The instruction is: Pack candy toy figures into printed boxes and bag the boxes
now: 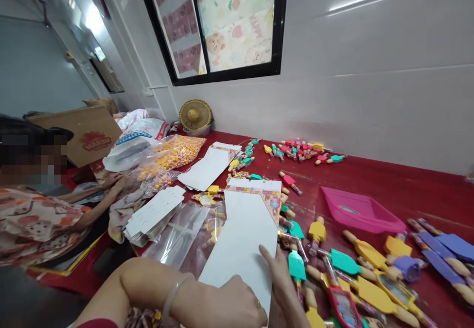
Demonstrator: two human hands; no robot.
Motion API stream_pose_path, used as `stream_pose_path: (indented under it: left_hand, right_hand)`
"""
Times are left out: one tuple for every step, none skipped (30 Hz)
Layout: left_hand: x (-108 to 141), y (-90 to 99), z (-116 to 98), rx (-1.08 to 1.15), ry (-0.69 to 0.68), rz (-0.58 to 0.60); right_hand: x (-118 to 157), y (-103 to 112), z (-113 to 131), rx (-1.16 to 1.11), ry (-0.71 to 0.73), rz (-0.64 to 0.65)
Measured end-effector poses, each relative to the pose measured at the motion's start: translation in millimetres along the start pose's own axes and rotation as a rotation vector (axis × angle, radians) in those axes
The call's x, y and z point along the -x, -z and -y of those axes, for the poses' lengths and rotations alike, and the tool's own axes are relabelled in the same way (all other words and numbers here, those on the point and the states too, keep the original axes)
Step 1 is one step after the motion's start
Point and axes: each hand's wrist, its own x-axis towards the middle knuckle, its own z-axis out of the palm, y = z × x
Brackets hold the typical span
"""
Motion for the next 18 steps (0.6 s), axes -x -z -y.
stream_pose_path:
  left_hand:
    - [0.3,4.0,1.1,0.051,0.087,0.002]
    - [0.0,12.4,11.0,0.090,0.226,-0.035]
    - [-0.6,24.3,28.0,0.108,0.387,-0.115]
    - [-1.2,38.5,49.9,0.120,0.540,-0.204]
    - [-1.4,53.8,74.4,0.131,0.641,-0.256]
    - [-1.0,69.0,99.2,0.119,0.716,-0.296]
    - [-0.2,83.5,122.5,0.101,0.764,-0.323]
    - [0.9,97.0,142.9,0.099,0.802,-0.331]
    - [1.9,109.3,159.4,0.102,0.812,-0.329]
    - [2.7,120.6,171.7,0.100,0.806,-0.323]
    - [3.0,131.1,180.0,0.093,0.792,-0.318]
    - [2.9,141.0,184.9,0.074,0.766,-0.315]
    - [2.4,150.2,186.8,0.041,0.734,-0.310]
    - [1.9,159.0,186.7,-0.002,0.705,-0.298]
    - [1.3,167.1,185.3,-0.046,0.688,-0.274]
    - [0.9,174.7,183.2,-0.085,0.684,-0.238]
    - [0.8,181.7,180.9,-0.117,0.689,-0.195]
    - [1.1,188.3,178.8,-0.143,0.707,-0.152]
  right_hand:
    - [9.5,-8.5,-3.3,-0.008,-0.028,-0.005]
    - [21.1,-13.9,-6.2,-0.033,-0.056,-0.012]
    - [34.1,-16.3,-8.4,-0.046,-0.069,-0.023]
    - [47.9,-16.0,-9.5,-0.056,-0.070,-0.027]
    - [61.5,-13.8,-9.3,-0.069,-0.074,-0.024]
    - [73.8,-10.4,-7.8,-0.085,-0.085,-0.018]
    - [84.2,-6.7,-5.1,-0.106,-0.096,-0.008]
    - [92.3,-3.3,-1.4,-0.137,-0.103,0.007]
    - [97.8,-0.5,2.6,-0.175,-0.107,0.023]
    - [101.0,1.7,6.6,-0.218,-0.111,0.044]
    - [102.4,3.1,10.0,-0.260,-0.112,0.064]
    - [102.3,4.0,12.5,-0.294,-0.110,0.080]
    - [101.6,4.3,14.0,-0.314,-0.108,0.094]
    - [100.6,4.1,14.5,-0.324,-0.106,0.103]
    - [100.0,3.2,14.5,-0.329,-0.102,0.104]
    - [100.0,1.5,14.4,-0.333,-0.095,0.097]
    - [100.5,-1.1,14.6,-0.341,-0.087,0.088]
    - [101.5,-5.1,15.4,-0.353,-0.082,0.086]
